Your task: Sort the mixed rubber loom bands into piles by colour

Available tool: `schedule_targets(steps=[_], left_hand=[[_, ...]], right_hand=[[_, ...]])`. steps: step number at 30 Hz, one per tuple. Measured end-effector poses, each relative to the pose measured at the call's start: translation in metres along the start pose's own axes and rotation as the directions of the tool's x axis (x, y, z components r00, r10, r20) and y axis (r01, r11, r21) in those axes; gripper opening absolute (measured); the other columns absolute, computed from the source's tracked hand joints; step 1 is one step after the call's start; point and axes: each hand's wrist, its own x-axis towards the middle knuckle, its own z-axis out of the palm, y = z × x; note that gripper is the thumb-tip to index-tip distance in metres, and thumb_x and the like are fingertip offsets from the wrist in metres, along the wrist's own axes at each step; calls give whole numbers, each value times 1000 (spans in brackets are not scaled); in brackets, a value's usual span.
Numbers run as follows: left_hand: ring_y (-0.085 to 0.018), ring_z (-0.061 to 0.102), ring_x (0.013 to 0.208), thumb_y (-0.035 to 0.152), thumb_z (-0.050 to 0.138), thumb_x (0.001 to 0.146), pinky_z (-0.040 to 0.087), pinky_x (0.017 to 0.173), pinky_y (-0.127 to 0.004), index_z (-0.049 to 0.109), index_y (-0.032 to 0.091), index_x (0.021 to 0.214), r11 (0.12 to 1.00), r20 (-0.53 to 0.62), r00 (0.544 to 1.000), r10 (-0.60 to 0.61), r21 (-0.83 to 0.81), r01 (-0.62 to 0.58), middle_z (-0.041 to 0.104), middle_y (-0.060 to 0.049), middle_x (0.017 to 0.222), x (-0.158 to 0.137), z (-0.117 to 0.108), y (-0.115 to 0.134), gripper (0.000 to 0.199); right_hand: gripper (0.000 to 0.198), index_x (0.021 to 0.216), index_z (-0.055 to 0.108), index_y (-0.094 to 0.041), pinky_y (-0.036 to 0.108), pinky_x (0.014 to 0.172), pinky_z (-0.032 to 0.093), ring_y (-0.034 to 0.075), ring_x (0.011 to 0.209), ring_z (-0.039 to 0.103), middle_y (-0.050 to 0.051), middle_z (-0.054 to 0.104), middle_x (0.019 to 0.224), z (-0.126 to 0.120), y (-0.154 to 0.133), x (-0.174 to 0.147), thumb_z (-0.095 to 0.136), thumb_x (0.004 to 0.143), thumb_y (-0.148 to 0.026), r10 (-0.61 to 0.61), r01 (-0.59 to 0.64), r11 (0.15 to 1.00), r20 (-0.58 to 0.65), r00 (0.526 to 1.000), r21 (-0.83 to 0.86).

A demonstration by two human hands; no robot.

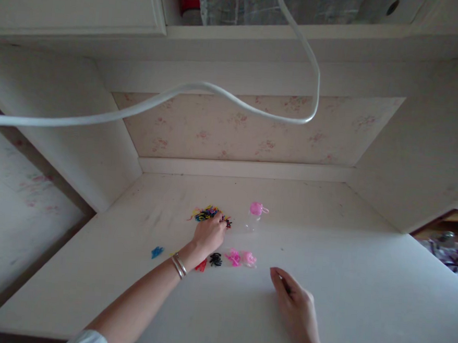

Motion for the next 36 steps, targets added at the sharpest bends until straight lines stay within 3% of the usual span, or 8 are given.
schedule_targets(steps=[7,11,13,20,24,27,31,36], left_hand=[[-15,60,81,32,45,89,45,73,-26,70,21,89,982,-67,995,-68,-179,55,60,-6,101,-2,-7,-4,28],[-15,59,91,33,49,87,43,84,-26,70,21,90,934,-107,989,-101,-354,57,64,-5,97,0,-16,-11,25],[-16,60,89,36,49,86,44,82,-27,70,18,92,893,-102,986,-135,-443,77,66,-5,93,-3,-20,-15,27],[-14,61,70,49,43,86,45,61,-22,68,15,94,737,18,977,-214,-653,173,69,-3,80,-39,-33,-21,43],[-13,58,62,46,47,82,40,55,-21,69,15,81,686,181,967,-178,-682,253,67,-1,70,-63,-32,-20,38],[-13,56,54,42,48,80,35,50,-21,70,15,73,762,250,956,-152,-587,274,64,-1,59,-72,-28,-17,36],[-15,62,63,34,50,78,37,57,-22,72,19,68,899,176,973,-147,-388,206,69,-3,66,-75,-23,-11,28],[-18,65,73,30,53,75,40,66,-25,74,24,70,919,142,976,-164,-339,203,72,-6,79,-75,-22,-4,22]], right_hand=[[50,85,70,-15,17,47,38,11,47,47,0,56,56,-1,-6,-1,46,82,-59,-2,2,1000,-2,1000,28],[50,85,70,-16,17,46,38,11,47,46,0,56,56,-2,-6,-1,46,81,-59,-14,14,999,-5,1000,33],[49,84,70,-17,17,46,38,10,47,45,-1,54,55,-2,-5,-1,46,81,-59,-17,17,999,-2,1000,30],[46,86,69,-18,17,46,36,10,47,42,-2,51,55,0,0,-1,49,80,-59,15,-15,1000,14,1000,23],[47,86,71,-18,17,46,37,10,48,44,-2,53,57,1,1,-1,48,80,-59,16,-16,1000,11,1000,0],[47,87,71,-18,17,47,38,10,47,45,-2,55,57,0,0,-1,48,80,-58,12,-12,1000,10,1000,-16],[48,86,71,-18,17,46,37,10,46,44,-2,54,55,0,-3,-1,48,80,-59,21,-20,1000,16,1000,-14],[49,86,70,-17,17,47,38,10,48,45,-2,55,57,1,-4,-1,47,80,-59,18,-18,1000,10,1000,-26]])
